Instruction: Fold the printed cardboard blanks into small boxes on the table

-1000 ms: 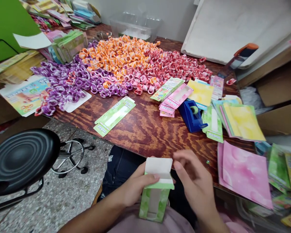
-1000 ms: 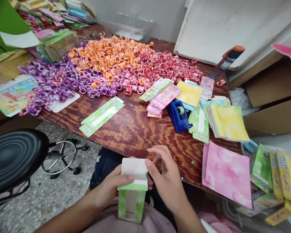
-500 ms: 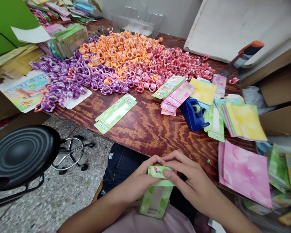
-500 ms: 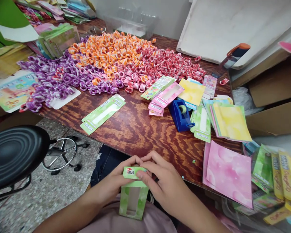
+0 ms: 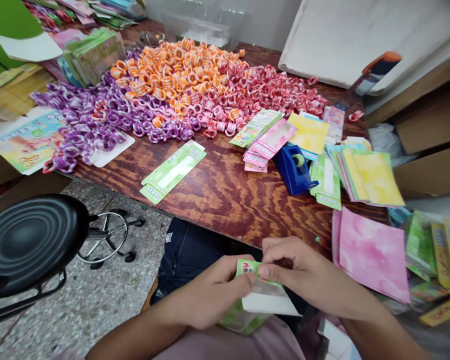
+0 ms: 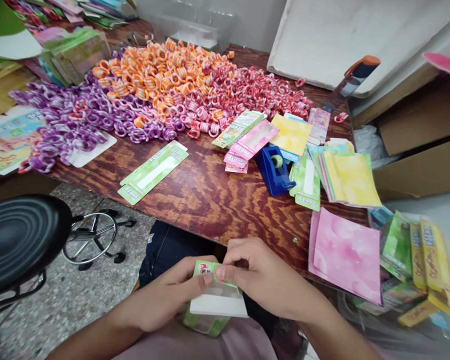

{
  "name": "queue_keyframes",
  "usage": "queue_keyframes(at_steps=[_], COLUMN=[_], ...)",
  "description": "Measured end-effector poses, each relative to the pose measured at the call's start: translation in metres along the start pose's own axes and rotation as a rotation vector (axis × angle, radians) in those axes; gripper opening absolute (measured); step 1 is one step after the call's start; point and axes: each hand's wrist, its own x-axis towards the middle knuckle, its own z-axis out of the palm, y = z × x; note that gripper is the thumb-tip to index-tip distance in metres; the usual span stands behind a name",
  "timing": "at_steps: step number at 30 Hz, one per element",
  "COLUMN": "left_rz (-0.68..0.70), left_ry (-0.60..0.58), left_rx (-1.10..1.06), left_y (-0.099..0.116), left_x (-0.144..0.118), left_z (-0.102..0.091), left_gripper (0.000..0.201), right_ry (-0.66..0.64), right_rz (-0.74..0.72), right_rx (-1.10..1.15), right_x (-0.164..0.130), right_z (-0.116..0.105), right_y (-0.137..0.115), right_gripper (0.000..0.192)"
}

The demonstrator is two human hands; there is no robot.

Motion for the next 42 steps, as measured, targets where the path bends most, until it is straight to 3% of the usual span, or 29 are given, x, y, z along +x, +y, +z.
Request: queue_keyframes(at_steps=[2, 4, 8, 10, 13, 15, 17, 20, 23, 27, 31, 35, 38, 40, 42], left_rz=[-0.045, -0.069, -0.057, -0.068, -0.080, -0.063, -0.068, -0.094, -0.067, -0.027, -0.018, 0.081, 0.132, 0.144, 0.163], left_ry=[-0.088, -0.170, -0.213, -0.186, -0.055, 0.040, 0.105, 0.115, 0.053, 0.101, 0.092, 0.065, 0.091, 0.092, 0.068], left_rx=[-0.014, -0.015, 0.013, -0.048, -0.159, -0.197, -0.265, -0.368, -0.350, -0.525, -0.575, -0.472, -0.424, -0.442, -0.427], left_y=[0.008, 0.011, 0.011, 0.010, 0.008, 0.005, 0.001, -0.005, -0.006, -0.003, -0.002, -0.008, -0.016, -0.021, -0.023], left_x=[-0.003, -0.004, -0.002, -0.002, -0.001, -0.001, -0.001, -0.001, 0.000, 0.004, 0.003, 0.001, 0.000, 0.000, -0.002], left_z=[-0.002, -0.004, -0.008, -0.009, -0.008, -0.007, -0.006, -0.005, -0.005, -0.003, -0.001, 0.000, 0.000, 0.000, 0.000], left_gripper=[0.052, 0.057, 0.057, 0.048, 0.024, 0.036, 0.039, 0.040, 0.035, 0.029, 0.035, 0.036, 0.035, 0.038, 0.042], right_ry=[-0.005, -0.003, 0.162, 0.289, 0.524, 0.615, 0.612, 0.699, 0.866, 0.978, 0.931, 0.880, 0.962, 1.023, 0.973], right_rz=[0.024, -0.042, -0.445, -0.622, -0.723, -0.769, -0.815, -0.759, -0.659, -0.631, -0.619, -0.484, -0.468, -0.503, -0.539], right_rx=[-0.108, -0.260, -0.589, -0.693, -0.581, -0.559, -0.702, -0.837, -0.757, -0.578, -0.470, -0.302, -0.161, -0.197, -0.311], right_x=[-0.005, -0.011, -0.016, -0.016, -0.021, -0.026, -0.029, -0.025, -0.010, 0.004, 0.004, 0.003, 0.007, 0.008, 0.007], right_z=[-0.001, -0.001, 0.004, 0.007, 0.013, 0.022, 0.037, 0.063, 0.083, 0.090, 0.087, 0.090, 0.094, 0.095, 0.093], right_y=[-0.003, -0.004, 0.004, 0.010, 0.019, 0.026, 0.034, 0.046, 0.053, 0.050, 0.044, 0.038, 0.035, 0.034, 0.035], right_gripper=[0.032, 0.022, 0.019, 0.016, 0.016, 0.021, 0.019, 0.031, 0.045, 0.047, 0.023, 0.027, 0.023, 0.019, 0.021])
